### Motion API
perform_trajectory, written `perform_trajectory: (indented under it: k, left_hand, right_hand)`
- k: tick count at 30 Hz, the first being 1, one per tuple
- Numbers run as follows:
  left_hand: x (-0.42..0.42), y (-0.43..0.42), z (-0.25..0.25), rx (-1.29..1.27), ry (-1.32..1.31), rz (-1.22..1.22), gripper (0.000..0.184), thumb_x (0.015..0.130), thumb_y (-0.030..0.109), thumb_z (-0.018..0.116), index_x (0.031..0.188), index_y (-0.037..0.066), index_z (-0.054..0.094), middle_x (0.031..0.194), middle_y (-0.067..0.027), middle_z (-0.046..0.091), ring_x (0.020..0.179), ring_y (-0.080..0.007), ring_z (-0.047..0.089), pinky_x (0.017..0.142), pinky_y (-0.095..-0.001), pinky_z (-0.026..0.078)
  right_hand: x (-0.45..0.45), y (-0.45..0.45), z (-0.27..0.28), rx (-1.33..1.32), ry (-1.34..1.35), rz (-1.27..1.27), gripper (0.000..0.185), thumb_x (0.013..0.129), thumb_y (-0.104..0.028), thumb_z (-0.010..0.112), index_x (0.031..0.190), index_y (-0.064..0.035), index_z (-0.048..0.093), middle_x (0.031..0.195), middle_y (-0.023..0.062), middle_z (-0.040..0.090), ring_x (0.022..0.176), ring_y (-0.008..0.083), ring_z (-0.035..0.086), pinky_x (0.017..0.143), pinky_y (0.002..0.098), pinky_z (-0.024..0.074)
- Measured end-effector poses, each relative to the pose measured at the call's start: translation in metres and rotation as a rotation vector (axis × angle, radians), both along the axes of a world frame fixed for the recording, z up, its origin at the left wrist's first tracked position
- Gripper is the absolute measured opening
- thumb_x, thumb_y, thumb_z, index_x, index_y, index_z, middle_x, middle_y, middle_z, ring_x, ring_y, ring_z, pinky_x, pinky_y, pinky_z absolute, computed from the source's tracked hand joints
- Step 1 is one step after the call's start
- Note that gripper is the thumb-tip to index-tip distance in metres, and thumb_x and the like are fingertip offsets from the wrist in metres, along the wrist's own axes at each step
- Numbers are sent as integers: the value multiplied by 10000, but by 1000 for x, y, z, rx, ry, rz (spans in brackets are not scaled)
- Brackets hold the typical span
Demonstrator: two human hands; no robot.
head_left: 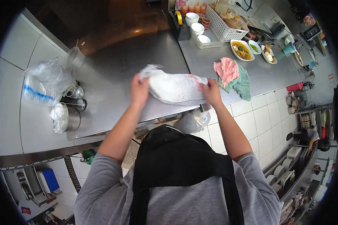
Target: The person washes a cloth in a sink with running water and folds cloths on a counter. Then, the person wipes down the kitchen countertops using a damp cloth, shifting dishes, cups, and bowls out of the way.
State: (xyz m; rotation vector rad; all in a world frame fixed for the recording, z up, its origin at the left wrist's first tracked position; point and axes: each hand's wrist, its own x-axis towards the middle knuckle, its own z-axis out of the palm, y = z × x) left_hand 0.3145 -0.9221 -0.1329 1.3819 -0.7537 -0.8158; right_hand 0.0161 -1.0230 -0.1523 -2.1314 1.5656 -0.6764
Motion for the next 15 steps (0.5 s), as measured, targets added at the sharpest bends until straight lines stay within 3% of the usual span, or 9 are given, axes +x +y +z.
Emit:
perform_trajectory:
  k: [2,3,6,8,9,10,12,14,15]
  left_hand:
    - [35,20,-7,48,23,143,291,884,132,601,1142,24,519,982,-71,614,881,-147,574,799,-294,473]
    - [66,30,-31,138,31,131,326,859,86,596,1163,28,491,1036,-85,575,933,-168,555,829,-311,467]
    - [101,57,-46,247,-88,198,412,834,52,582,1224,28,450,1126,-127,527,980,-224,539,864,-332,461]
    - [105,67,-27,335,-750,378,489,819,33,570,1280,32,408,1215,-176,480,1031,-287,531,882,-362,461]
    - [106,65,-31,259,-750,333,488,818,122,634,1262,35,452,1165,-200,515,1037,-329,537,893,-404,458]
    - [106,60,-35,266,-744,340,488,818,122,634,1262,35,452,1165,-200,515,1037,-329,537,893,-404,458]
    - [99,48,-43,352,-1069,164,413,803,216,689,1156,60,544,1089,-171,569,1041,-319,546,884,-426,453]
    - [82,42,-12,503,-1030,-142,324,809,287,699,1017,65,588,1028,-132,607,1020,-308,552,862,-424,449]
    - [80,39,-12,510,-1023,-127,324,809,287,699,1017,65,588,1028,-132,607,1020,-308,552,862,-424,449]
  right_hand:
    - [-3,6,4,475,-594,-64,279,859,-157,655,1056,20,567,994,157,628,813,213,605,733,316,487]
    - [-4,7,2,485,-680,-9,314,878,-139,639,1121,8,507,1029,140,611,831,152,578,716,279,481]
    - [1,17,-2,437,-489,-20,390,873,-92,636,1197,-23,430,1056,152,600,840,168,588,708,288,491]
    - [5,20,-4,549,-591,41,426,873,-58,629,1227,-65,392,1060,154,594,861,169,590,714,289,500]
    - [9,23,-2,538,-626,-2,421,880,-52,619,1236,-69,396,1060,148,595,869,169,593,720,285,502]
    - [13,27,1,528,-659,-43,416,887,-45,609,1246,-73,400,1060,142,595,878,168,595,726,280,504]
    - [17,32,12,557,-718,-39,437,897,-42,597,1280,-77,388,1058,119,601,908,158,593,758,280,500]
    - [23,35,25,583,-780,-28,459,907,-39,585,1314,-81,377,1055,97,606,938,148,591,791,279,495]
    - [24,36,31,541,-851,20,459,918,-37,567,1330,-83,372,1072,85,604,950,146,589,812,275,490]
